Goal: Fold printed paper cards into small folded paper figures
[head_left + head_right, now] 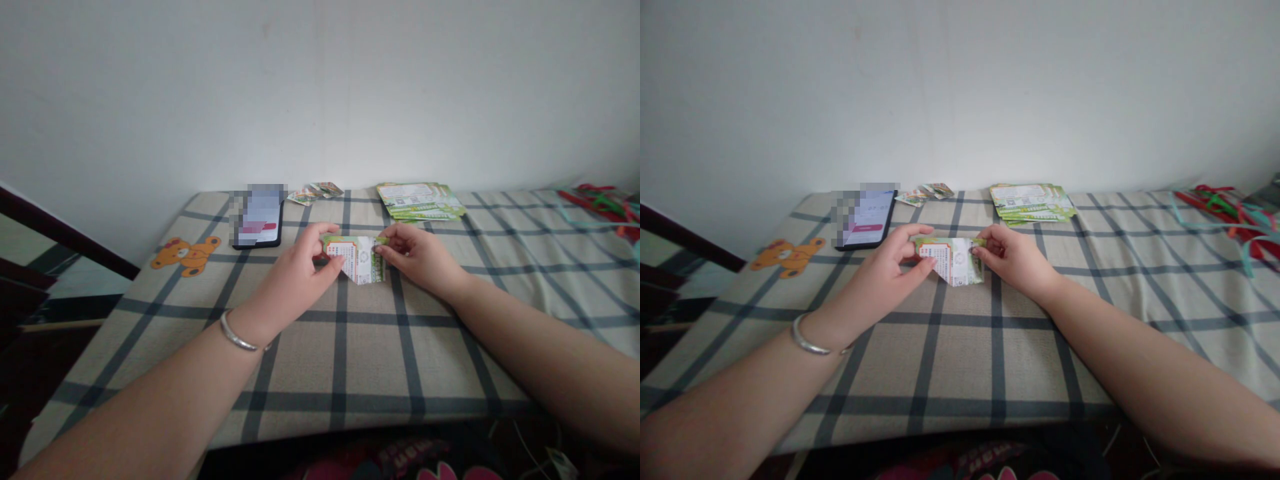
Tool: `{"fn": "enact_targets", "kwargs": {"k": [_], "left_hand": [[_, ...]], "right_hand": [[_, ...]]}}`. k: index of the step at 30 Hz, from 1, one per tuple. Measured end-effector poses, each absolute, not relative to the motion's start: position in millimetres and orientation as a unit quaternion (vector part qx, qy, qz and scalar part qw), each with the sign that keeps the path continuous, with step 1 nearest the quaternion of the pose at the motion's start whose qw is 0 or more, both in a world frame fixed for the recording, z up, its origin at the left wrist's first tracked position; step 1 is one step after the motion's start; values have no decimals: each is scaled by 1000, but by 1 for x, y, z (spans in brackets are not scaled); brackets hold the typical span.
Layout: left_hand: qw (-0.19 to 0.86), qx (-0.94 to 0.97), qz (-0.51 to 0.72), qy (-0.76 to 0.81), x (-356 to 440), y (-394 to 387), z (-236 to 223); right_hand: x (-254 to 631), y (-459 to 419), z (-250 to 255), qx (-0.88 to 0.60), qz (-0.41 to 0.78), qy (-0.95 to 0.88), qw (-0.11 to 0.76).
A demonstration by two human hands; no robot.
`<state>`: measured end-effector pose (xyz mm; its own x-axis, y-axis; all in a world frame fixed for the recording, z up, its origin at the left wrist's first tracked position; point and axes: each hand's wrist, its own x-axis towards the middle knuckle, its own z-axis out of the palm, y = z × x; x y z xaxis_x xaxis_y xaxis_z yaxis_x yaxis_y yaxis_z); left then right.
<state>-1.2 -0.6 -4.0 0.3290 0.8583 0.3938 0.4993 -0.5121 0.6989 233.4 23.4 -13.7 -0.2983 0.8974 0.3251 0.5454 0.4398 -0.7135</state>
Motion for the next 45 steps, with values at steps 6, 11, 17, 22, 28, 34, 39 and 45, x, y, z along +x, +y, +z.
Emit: {"fn": "enact_targets", "kwargs": {"k": [6,11,17,22,28,34,39,45], "left_hand": [[124,818,347,441,-1,1,-4],[79,848,339,400,-2,4,-7],[21,902,269,337,-3,2,-6],[9,918,229,324,-3,0,-5],[-12,919,191,344,-2,-2,-2],[-8,916,188,355,-3,-3,-2],[7,915,176,362,-3,-3,-3],[19,917,166,362,-3,-3,-2]], "right_hand": [[233,23,-14,-480,234,-780,326],[232,23,-11,-488,213,-787,311],[231,23,-9,-486,199,-798,294],[231,22,-9,-487,197,-797,298],[232,22,-10,-488,199,-792,309],[238,23,-8,-461,175,-823,284],[244,25,-3,-393,155,-878,224],[249,26,-3,-336,114,-916,187]]}}
